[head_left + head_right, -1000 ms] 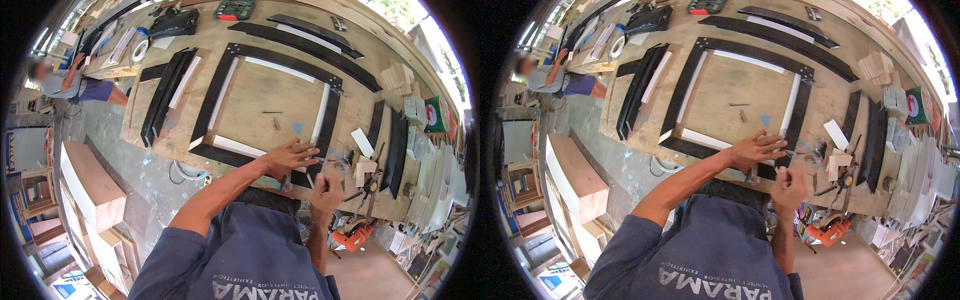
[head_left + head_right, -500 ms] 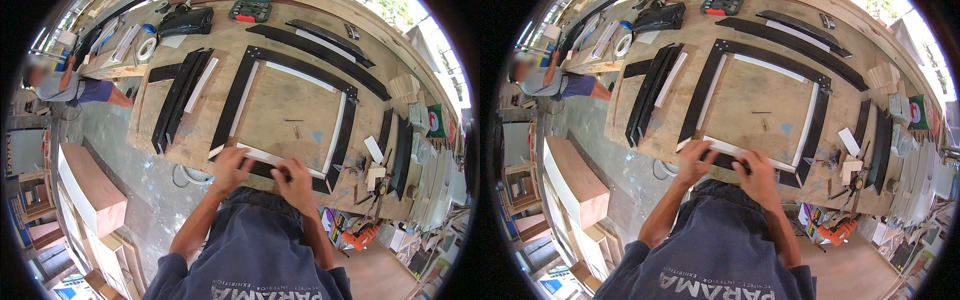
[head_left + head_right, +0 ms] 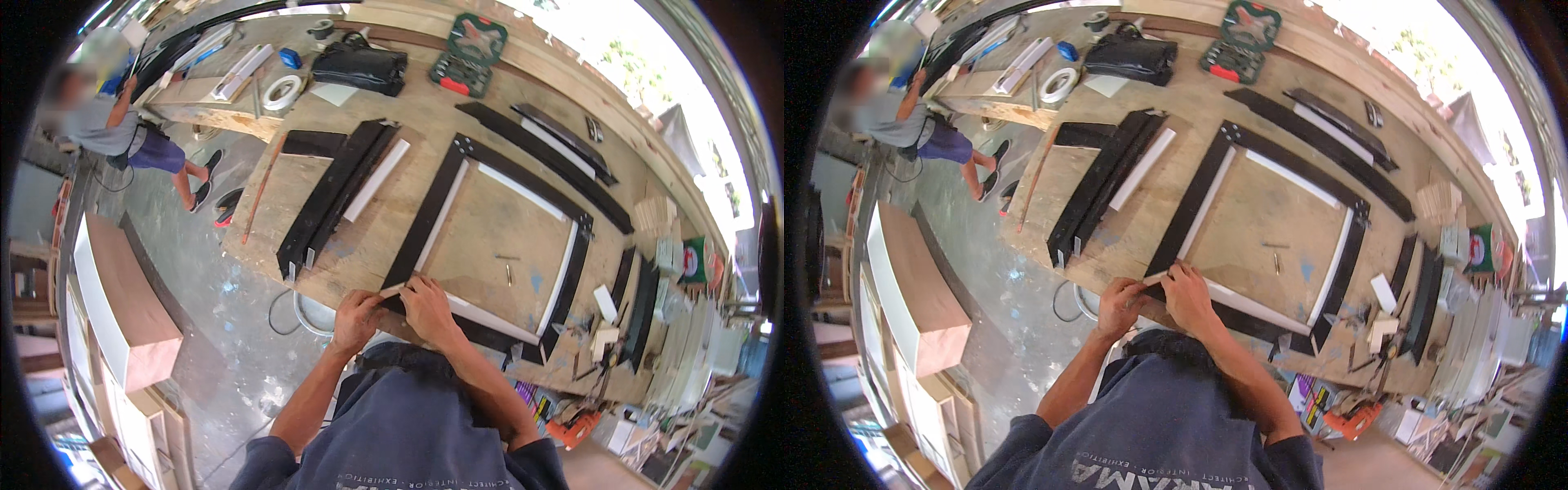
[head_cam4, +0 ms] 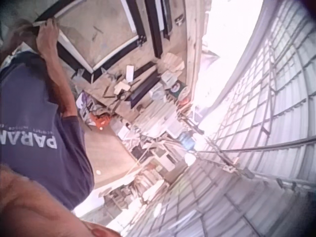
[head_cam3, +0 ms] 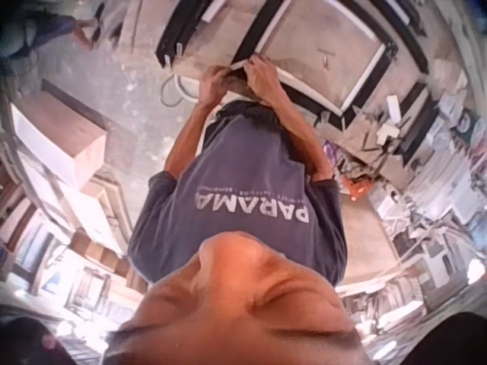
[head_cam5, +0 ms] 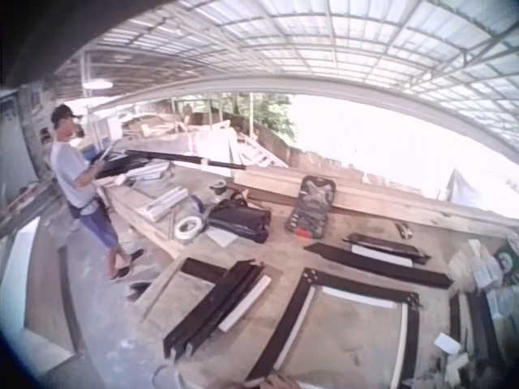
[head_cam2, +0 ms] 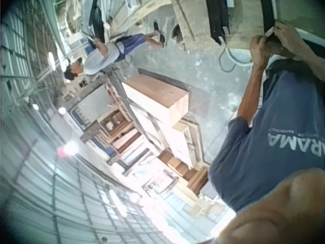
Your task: The person assembles a rectangular frame using a drill to secure screws into the corners, then applies white tape along the inner edges and uses a file to smooth the outer surface of one side.
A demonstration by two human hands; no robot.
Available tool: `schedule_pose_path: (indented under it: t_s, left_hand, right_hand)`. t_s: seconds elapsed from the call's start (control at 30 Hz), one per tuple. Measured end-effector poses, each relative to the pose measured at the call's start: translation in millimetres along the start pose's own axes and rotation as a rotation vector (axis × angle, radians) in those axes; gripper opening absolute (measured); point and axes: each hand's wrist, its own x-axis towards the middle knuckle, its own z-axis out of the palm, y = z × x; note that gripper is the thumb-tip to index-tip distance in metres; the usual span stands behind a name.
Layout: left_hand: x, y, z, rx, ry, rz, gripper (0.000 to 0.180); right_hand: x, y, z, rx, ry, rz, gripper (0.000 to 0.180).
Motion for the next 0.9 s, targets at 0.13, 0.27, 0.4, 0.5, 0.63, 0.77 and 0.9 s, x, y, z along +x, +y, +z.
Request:
schedule_pose_path:
  t_s: [0.13,0.27,0.4,0.5,0.63,0.77,0.9]
  left_hand:
    - [-1.3,-8.5,2.7,-0.040,0.028,0.063,0.026]
    - [4.1,-4.4,0.4,0.020,0.017,0.150,0.037]
    - [-3.7,-12.4,2.6,0.006,0.007,0.207,0.043]
    - [-1.0,-14.6,4.8,0.052,-0.004,0.250,0.044]
    - [-4.1,-13.1,4.0,0.089,0.008,0.257,0.046]
    - [-7.3,-9.4,8.4,0.136,-0.013,0.180,0.052]
    - [-0.7,1.6,13.5,0.100,0.004,0.072,0.053]
  right_hand:
    - [11.9,1.3,-6.4,-0.095,-0.058,-0.072,0.017]
    - [28.0,0.4,-15.0,-0.197,-0.143,-0.135,0.014]
    - [32.1,-7.8,-15.5,-0.422,-0.212,-0.310,0.017]
    - [34.2,-5.0,-18.4,-0.606,-0.189,-0.437,0.015]
    - [31.2,-2.1,-15.7,-0.671,-0.196,-0.492,0.015]
    - [31.6,6.5,-12.0,-0.630,-0.186,-0.514,0.014]
    - [28.6,13.7,-15.7,-0.513,-0.216,-0.525,0.019]
